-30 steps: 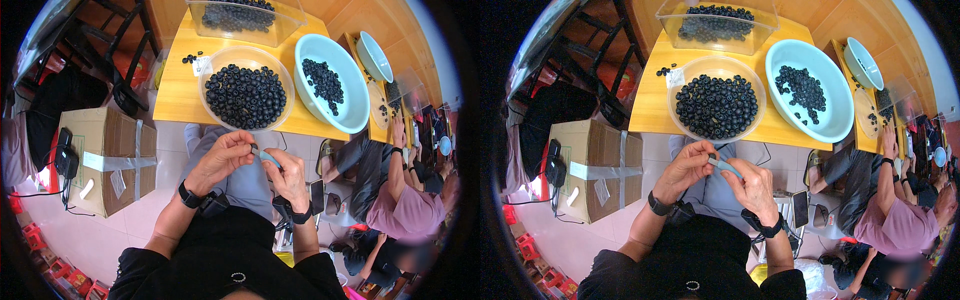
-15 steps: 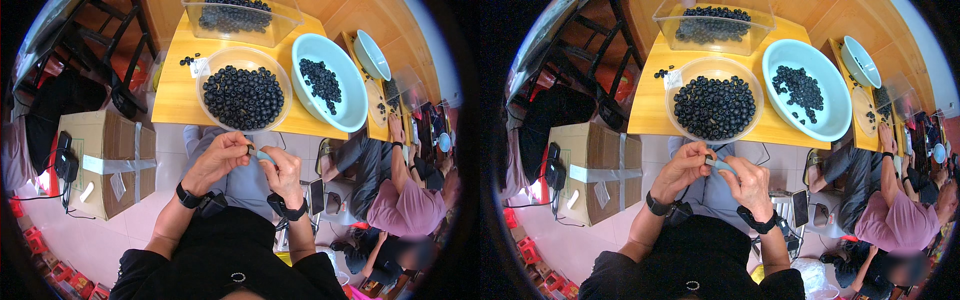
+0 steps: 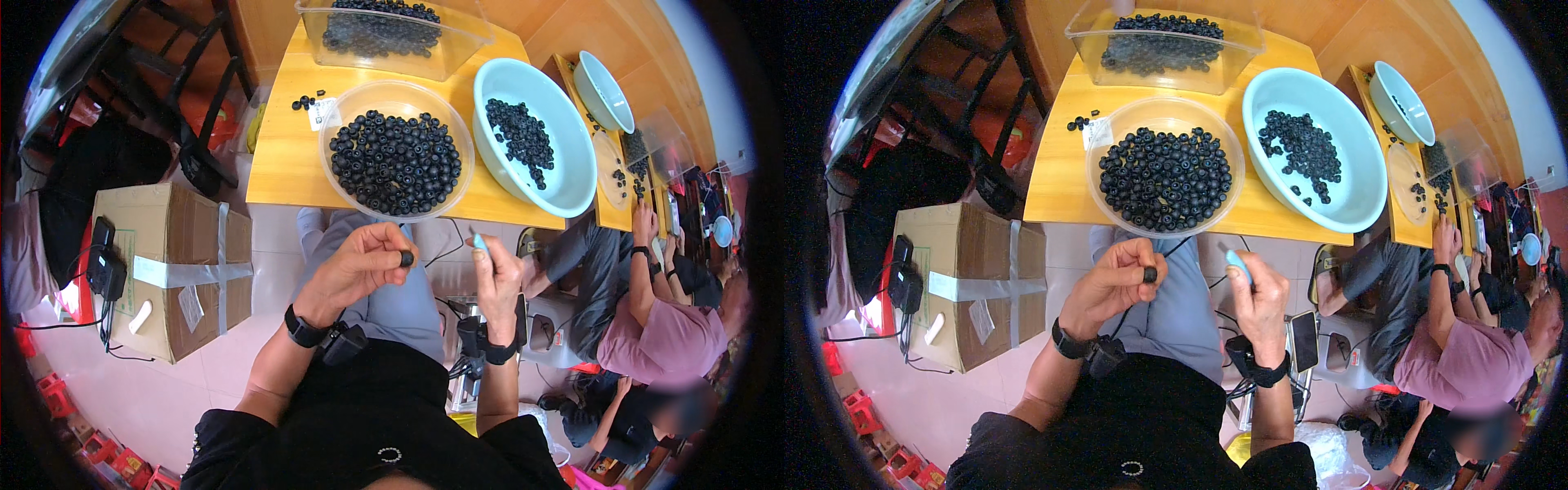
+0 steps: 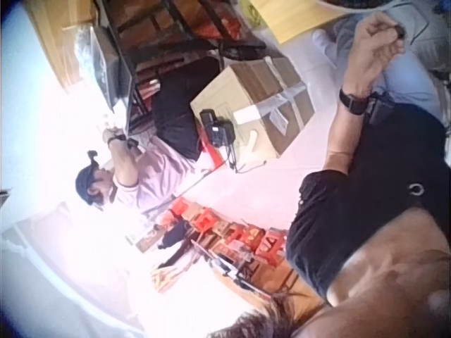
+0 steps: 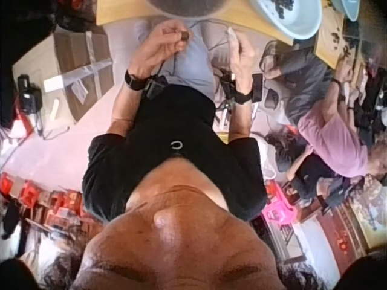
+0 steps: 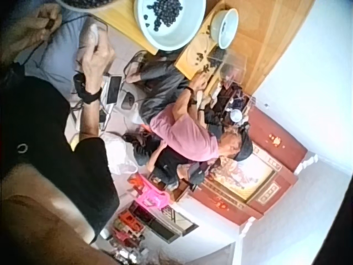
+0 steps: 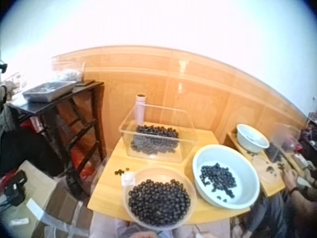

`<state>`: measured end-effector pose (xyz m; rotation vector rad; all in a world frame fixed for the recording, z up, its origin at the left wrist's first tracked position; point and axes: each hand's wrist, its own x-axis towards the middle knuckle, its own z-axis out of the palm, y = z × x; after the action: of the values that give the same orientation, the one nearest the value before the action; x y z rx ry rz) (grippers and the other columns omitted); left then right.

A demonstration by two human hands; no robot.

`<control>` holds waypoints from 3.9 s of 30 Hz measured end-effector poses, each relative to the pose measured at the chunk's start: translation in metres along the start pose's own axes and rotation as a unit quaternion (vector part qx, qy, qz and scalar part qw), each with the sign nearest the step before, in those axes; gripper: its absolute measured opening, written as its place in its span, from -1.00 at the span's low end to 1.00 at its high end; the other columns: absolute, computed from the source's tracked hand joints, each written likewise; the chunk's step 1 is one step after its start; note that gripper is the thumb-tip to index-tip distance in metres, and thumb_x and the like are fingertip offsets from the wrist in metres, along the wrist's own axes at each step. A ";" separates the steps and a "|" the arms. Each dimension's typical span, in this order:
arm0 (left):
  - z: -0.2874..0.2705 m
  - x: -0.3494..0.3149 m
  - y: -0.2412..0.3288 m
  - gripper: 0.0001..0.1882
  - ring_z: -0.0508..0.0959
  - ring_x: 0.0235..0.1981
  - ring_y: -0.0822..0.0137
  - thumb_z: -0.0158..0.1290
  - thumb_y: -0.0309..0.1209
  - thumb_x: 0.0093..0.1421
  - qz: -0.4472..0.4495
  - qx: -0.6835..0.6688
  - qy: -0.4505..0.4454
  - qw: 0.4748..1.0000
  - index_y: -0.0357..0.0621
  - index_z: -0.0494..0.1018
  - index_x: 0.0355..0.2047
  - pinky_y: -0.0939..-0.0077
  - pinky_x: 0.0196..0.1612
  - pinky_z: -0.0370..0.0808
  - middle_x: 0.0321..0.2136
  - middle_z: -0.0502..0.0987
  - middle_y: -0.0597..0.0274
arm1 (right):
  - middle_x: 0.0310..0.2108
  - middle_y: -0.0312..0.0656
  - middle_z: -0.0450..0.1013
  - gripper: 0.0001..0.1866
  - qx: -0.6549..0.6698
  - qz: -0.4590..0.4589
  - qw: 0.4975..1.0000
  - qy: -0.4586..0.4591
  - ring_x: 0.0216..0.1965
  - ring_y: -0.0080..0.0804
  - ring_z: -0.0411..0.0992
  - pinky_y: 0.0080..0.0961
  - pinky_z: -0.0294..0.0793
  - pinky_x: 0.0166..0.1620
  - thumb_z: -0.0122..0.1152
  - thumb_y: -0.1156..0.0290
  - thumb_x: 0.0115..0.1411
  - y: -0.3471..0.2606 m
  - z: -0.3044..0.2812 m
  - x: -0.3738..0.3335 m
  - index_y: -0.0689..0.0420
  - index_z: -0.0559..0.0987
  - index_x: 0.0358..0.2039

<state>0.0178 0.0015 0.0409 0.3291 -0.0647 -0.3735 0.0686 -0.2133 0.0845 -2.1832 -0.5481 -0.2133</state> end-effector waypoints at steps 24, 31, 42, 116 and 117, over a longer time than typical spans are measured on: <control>-0.005 0.003 -0.005 -0.74 0.52 -0.44 0.51 0.14 -0.56 0.03 -0.063 0.036 0.009 0.997 -0.15 0.31 -0.29 0.68 -0.38 0.51 -0.39 0.48 0.29 | -0.53 -0.33 0.38 -0.90 0.340 0.154 0.908 -0.192 -0.49 -0.66 0.35 -0.68 0.32 -0.43 0.24 0.57 0.02 -0.042 0.032 0.004 0.25 0.56 -0.39; 0.013 0.005 -0.002 -0.78 0.53 -0.46 0.51 0.12 -0.48 0.09 -0.040 0.202 0.125 0.971 -0.19 0.36 -0.26 0.67 -0.39 0.52 -0.39 0.50 0.30 | -0.59 -0.41 0.35 -0.83 0.185 0.153 0.957 -0.165 -0.55 -0.71 0.24 -0.67 0.24 -0.46 0.29 0.53 -0.04 -0.029 0.014 0.011 0.16 0.60 -0.36; -0.005 0.039 0.049 -0.84 0.48 -0.53 0.51 0.10 -0.56 0.04 0.135 0.583 0.240 0.764 -0.28 0.48 -0.32 0.67 -0.46 0.42 -0.45 0.51 0.24 | -0.55 -0.33 0.38 -0.69 -0.044 0.045 0.981 0.181 -0.49 -0.64 0.30 -0.63 0.31 -0.44 0.21 0.51 0.04 0.026 -0.046 0.088 0.16 0.54 -0.14; -0.004 0.015 -0.005 -0.84 0.55 -0.39 0.48 0.05 -0.55 0.14 0.008 0.044 0.061 0.997 -0.20 0.40 -0.25 0.65 -0.26 0.55 -0.37 0.50 0.29 | -0.56 -0.14 0.44 -0.80 0.039 -0.050 0.992 -0.109 -0.70 -0.33 0.38 -0.48 0.31 -0.62 0.22 0.48 0.02 -0.026 0.017 0.000 0.21 0.55 -0.29; -0.003 0.015 -0.006 -0.85 0.55 -0.39 0.48 0.06 -0.54 0.13 0.006 0.039 0.061 0.997 -0.20 0.41 -0.26 0.65 -0.27 0.55 -0.38 0.51 0.28 | -0.56 -0.14 0.44 -0.80 0.037 -0.050 0.992 -0.108 -0.70 -0.33 0.38 -0.48 0.31 -0.62 0.22 0.48 0.02 -0.026 0.017 0.000 0.21 0.55 -0.29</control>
<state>0.0300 -0.0081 0.0361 0.4287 0.0387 -0.3387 0.0561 -0.1865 0.0921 -2.1209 -0.7745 -0.0091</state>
